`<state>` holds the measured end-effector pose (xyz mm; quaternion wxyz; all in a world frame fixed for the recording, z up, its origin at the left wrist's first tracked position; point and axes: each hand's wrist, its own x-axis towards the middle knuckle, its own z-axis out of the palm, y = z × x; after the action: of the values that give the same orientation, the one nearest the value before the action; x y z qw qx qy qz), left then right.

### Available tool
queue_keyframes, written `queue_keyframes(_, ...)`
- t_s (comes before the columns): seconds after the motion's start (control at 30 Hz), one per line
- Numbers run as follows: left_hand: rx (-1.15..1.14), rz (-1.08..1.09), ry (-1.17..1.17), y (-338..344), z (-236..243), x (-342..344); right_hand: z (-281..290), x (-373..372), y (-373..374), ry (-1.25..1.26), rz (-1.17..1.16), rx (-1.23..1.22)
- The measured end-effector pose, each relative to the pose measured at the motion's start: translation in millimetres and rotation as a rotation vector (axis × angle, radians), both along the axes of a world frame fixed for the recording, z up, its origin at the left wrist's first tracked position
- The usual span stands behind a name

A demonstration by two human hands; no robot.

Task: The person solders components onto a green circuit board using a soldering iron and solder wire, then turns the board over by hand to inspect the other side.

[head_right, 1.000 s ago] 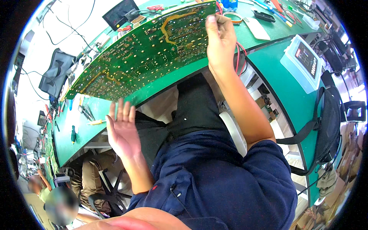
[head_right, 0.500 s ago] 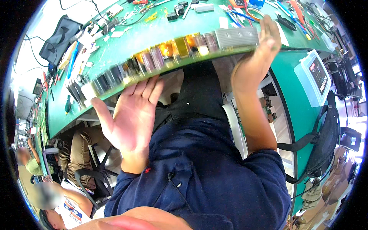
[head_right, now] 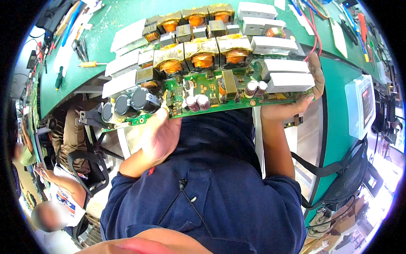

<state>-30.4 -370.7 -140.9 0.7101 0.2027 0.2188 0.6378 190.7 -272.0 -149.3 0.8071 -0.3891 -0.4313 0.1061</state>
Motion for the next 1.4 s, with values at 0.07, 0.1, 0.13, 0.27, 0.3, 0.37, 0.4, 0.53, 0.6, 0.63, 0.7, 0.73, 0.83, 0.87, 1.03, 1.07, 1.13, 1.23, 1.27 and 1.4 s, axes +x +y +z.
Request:
queue_keyframes(0.07,0.013,-0.073,0.072,-4,-17,-4,-12,3,-8,-0.092,0.004,-0.059)
queue_keyframes(0.1,0.110,-0.118,0.146,-3,-26,-7,-18,7,-13,-0.177,-0.010,-0.114)
queue_keyframes(0.13,0.155,-0.141,0.142,-4,-34,-10,-27,8,-16,-0.096,0.027,-0.113)
queue_keyframes(0.27,0.166,-0.173,0.252,-1,-59,-18,-58,16,-25,-0.168,0.048,-0.189)
queue_keyframes(0.3,0.132,-0.161,0.296,0,-61,-18,-65,18,-26,-0.165,0.056,-0.196)
queue_keyframes(0.37,0.089,-0.111,0.358,1,-63,-17,-75,23,-27,-0.177,0.070,-0.211)
queue_keyframes(0.4,0.088,-0.077,0.354,2,-63,-16,-80,25,-28,-0.133,0.102,-0.225)
queue_keyframes(0.53,0.055,0.024,0.294,5,-63,-9,-102,32,-29,-0.246,0.090,-0.179)
queue_keyframes(0.6,0.031,0.053,0.316,7,-64,-7,-110,35,-31,-0.321,0.019,-0.245)
queue_keyframes(0.63,0.004,0.062,0.346,7,-66,-6,-113,37,-33,-0.392,-0.017,-0.292)
queue_keyframes(0.7,-0.060,0.076,0.359,9,-70,-6,-119,39,-32,-0.465,-0.074,-0.290)
queue_keyframes(0.73,-0.037,0.076,0.375,10,-72,-6,-122,40,-29,-0.504,-0.089,-0.297)
queue_keyframes(0.83,-0.038,0.093,0.397,12,-77,-7,-130,40,-25,-0.522,-0.083,-0.261)
queue_keyframes(0.87,-0.053,0.090,0.392,13,-78,-7,-131,41,-24,-0.523,-0.077,-0.257)
queue_keyframes(1.03,-0.114,0.072,0.376,13,-82,-8,-135,44,-28,-0.650,-0.145,-0.291)
queue_keyframes(1.07,-0.096,0.064,0.373,13,-82,-7,-134,44,-29,-0.704,-0.141,-0.335)
queue_keyframes(1.13,-0.080,0.068,0.386,14,-83,-7,-134,42,-28,-0.559,-0.048,-0.317)
queue_keyframes(1.23,-0.123,0.036,0.349,16,-84,-7,-136,39,-26,-0.636,-0.111,-0.307)
queue_keyframes(1.27,-0.102,0.025,0.363,16,-84,-7,-137,38,-26,-0.672,-0.141,-0.322)
queue_keyframes(1.4,-0.166,-0.024,0.411,19,-82,-6,-145,39,-29,-0.679,-0.118,-0.366)
